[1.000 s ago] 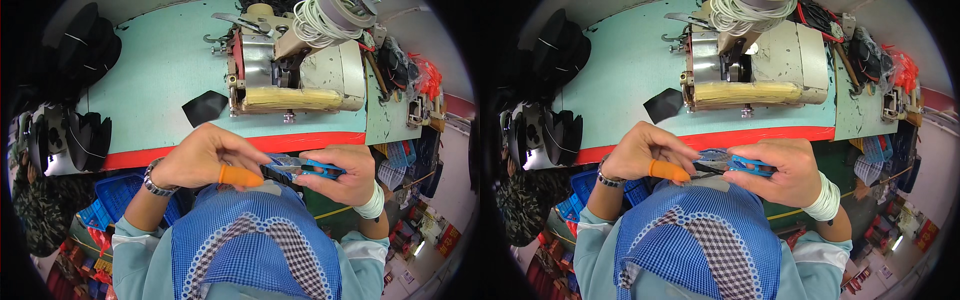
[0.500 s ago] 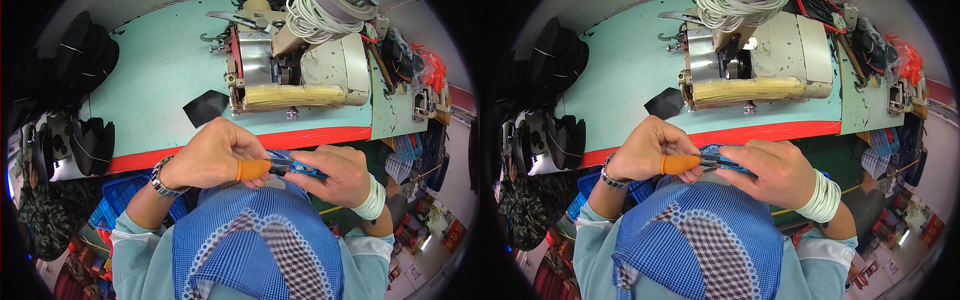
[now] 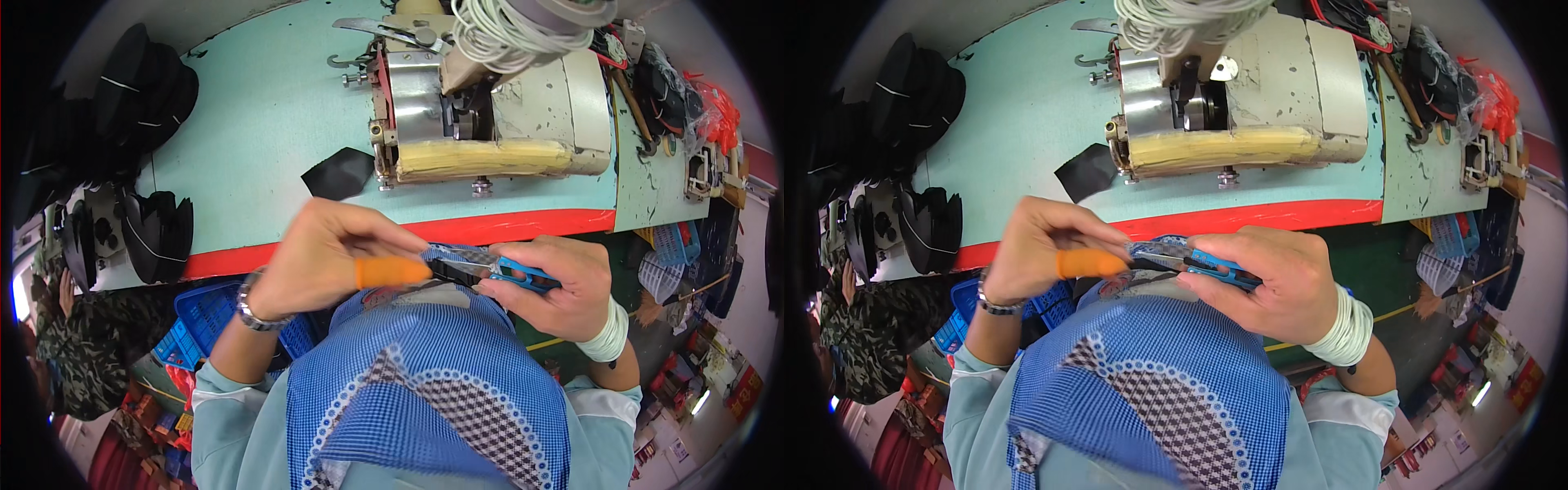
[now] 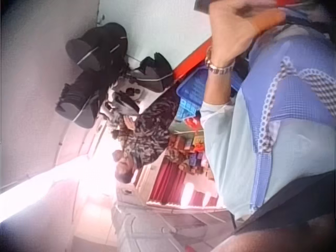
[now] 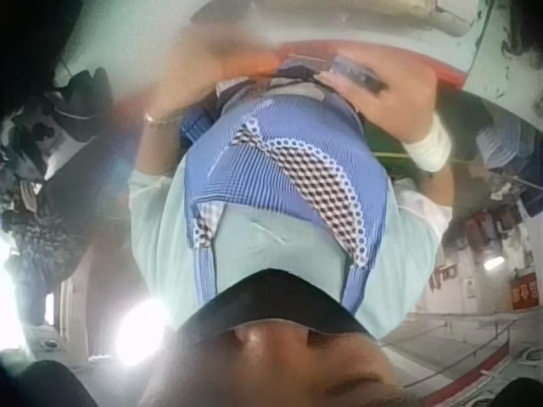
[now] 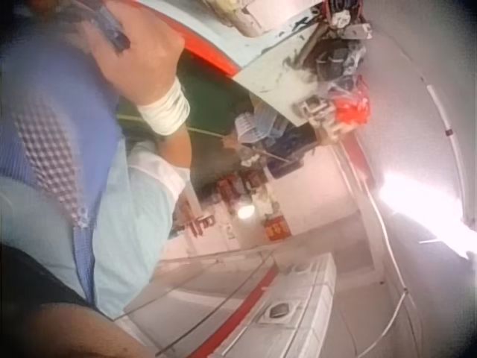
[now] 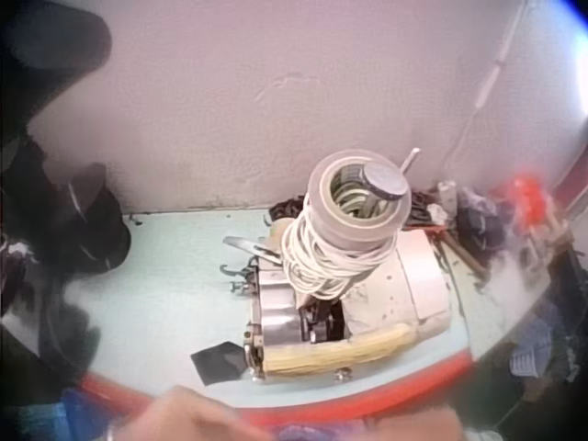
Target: The person thins the edges of a leather piece using an industrial skiving machine.
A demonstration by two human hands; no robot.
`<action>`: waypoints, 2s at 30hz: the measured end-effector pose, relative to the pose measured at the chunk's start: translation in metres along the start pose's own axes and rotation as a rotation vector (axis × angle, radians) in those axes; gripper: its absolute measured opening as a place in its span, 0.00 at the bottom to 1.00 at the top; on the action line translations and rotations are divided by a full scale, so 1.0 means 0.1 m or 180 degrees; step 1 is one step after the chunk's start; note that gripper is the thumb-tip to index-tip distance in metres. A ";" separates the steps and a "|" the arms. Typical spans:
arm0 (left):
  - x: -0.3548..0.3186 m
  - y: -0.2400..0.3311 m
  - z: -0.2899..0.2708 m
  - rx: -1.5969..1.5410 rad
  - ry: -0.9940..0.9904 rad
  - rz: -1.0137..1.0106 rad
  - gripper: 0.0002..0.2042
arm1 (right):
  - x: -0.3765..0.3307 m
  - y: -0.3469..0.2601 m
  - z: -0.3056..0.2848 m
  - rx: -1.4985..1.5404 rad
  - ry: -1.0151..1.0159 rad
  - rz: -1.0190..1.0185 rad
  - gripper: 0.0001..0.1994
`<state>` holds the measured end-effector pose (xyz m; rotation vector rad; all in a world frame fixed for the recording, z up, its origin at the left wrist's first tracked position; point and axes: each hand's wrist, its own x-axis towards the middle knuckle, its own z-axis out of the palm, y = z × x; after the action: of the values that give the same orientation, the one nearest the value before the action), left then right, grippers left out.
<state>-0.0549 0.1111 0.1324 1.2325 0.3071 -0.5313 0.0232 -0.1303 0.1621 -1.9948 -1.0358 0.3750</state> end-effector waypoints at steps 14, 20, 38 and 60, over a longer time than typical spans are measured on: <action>0.14 -0.28 0.36 -0.0500 -0.0155 0.0644 0.12 | -0.12 -0.11 0.49 0.1909 -0.0091 0.1734 0.07; 0.18 -0.36 0.34 -0.0288 -0.0094 0.0653 0.09 | -0.13 -0.04 0.42 0.1380 -0.0620 0.1538 0.05; 0.10 -0.28 0.55 0.0392 0.0507 0.0690 0.07 | -0.02 -0.05 0.32 0.1882 0.1088 0.1853 0.07; 0.17 -0.33 0.56 0.1093 0.0788 0.1064 0.07 | 0.01 0.06 0.41 0.1409 0.0942 0.1557 0.04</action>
<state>-0.0617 0.0470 0.1151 1.6502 0.2152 -0.1427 0.0027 -0.1091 0.1323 -1.8029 -0.2400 0.4991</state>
